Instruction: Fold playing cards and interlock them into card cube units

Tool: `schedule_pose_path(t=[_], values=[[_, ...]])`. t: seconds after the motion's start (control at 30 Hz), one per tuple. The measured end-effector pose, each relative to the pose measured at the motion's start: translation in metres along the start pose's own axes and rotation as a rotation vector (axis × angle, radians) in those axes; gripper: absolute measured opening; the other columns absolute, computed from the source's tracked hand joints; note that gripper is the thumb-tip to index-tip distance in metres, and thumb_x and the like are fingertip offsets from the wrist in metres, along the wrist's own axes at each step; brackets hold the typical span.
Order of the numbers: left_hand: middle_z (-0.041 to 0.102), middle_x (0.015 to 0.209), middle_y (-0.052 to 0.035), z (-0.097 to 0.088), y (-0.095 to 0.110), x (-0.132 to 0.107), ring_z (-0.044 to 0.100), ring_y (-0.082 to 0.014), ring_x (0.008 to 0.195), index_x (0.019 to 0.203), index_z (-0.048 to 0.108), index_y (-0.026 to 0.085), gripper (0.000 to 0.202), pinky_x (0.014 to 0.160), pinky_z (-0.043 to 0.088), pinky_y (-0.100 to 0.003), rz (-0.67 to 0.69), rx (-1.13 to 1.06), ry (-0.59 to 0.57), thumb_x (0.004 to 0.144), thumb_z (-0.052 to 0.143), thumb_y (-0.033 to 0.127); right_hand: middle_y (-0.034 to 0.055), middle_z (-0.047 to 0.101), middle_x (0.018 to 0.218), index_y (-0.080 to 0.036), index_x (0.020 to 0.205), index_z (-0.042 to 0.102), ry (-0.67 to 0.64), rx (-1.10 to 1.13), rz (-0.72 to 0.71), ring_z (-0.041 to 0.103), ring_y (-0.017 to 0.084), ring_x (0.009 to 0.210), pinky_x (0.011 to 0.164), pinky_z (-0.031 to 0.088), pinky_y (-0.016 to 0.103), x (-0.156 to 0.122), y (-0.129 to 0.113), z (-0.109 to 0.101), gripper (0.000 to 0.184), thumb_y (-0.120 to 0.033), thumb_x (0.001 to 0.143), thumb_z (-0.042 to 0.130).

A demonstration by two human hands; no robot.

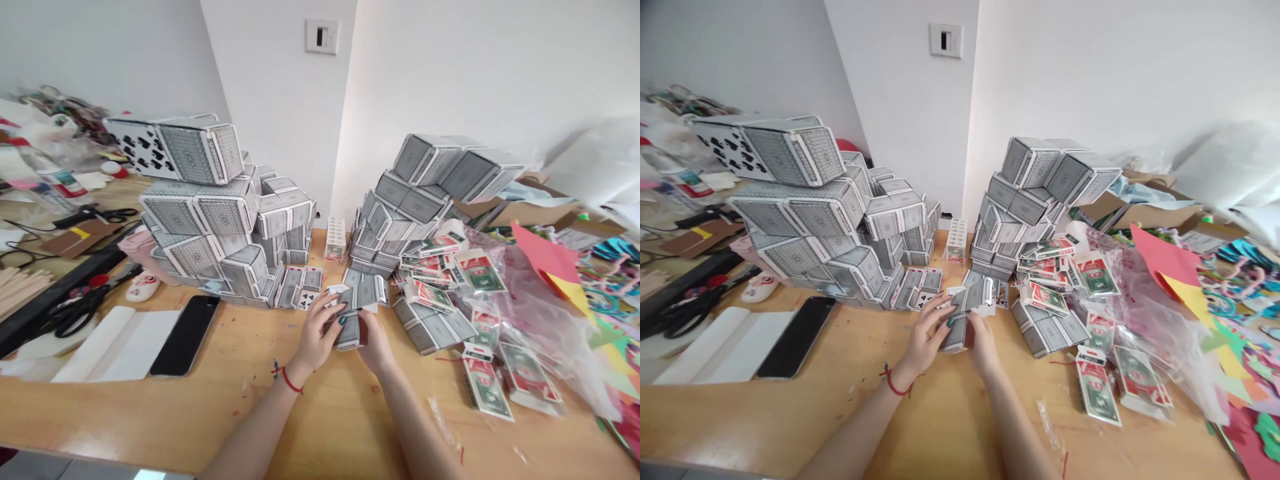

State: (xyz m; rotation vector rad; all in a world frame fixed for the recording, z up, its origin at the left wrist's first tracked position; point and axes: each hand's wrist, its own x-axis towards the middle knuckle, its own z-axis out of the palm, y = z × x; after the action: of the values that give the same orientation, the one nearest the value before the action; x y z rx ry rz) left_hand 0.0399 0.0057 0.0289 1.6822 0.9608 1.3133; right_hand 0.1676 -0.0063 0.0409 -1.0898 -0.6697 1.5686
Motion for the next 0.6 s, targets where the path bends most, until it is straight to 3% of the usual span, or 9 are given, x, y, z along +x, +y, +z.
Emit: schedule_pose_path(t=[0.1,0.23,0.4,0.6], values=[[0.046,0.126,-0.0088,-0.002,-0.011,0.003,0.042,-0.0226,0.115,0.105,0.060,0.021,0.030,0.094,0.034,-0.037,-0.180,-0.142,-0.005,0.075,0.055,0.027,0.0057,0.068,0.080,-0.016,0.080,0.062,-0.048,0.021,0.078,0.062,0.021,0.075,0.064,0.046,0.028,-0.001,-0.008,0.004,0.029,-0.038,0.072,0.045],[0.058,0.111,-0.0103,-0.002,-0.021,0.006,0.055,-0.0214,0.098,0.116,0.052,0.018,0.045,0.085,0.042,-0.035,-0.411,-0.374,-0.101,0.072,0.059,0.028,0.0063,0.069,0.076,-0.015,0.073,0.063,-0.040,-0.034,0.139,0.063,0.021,0.070,0.062,0.046,0.028,-0.001,-0.013,0.000,0.030,-0.037,0.072,0.043],[0.056,0.116,-0.0099,-0.002,-0.022,0.008,0.053,-0.0208,0.104,0.107,0.058,0.017,0.041,0.091,0.039,-0.035,-0.420,-0.436,-0.099,0.067,0.064,0.025,0.0059,0.069,0.073,-0.013,0.078,0.064,-0.040,-0.074,0.171,0.063,0.018,0.065,0.062,0.046,0.027,0.007,-0.017,-0.010,0.024,-0.030,0.069,0.049],[0.062,0.107,-0.0117,-0.003,-0.031,0.007,0.060,-0.0209,0.088,0.109,0.057,0.014,0.048,0.079,0.047,-0.037,-0.484,-0.365,-0.058,0.064,0.066,0.030,0.0034,0.068,0.066,-0.012,0.082,0.067,0.019,-0.513,0.026,0.061,0.019,0.060,0.056,0.045,0.027,0.019,-0.028,-0.020,0.029,-0.031,0.064,0.057]])
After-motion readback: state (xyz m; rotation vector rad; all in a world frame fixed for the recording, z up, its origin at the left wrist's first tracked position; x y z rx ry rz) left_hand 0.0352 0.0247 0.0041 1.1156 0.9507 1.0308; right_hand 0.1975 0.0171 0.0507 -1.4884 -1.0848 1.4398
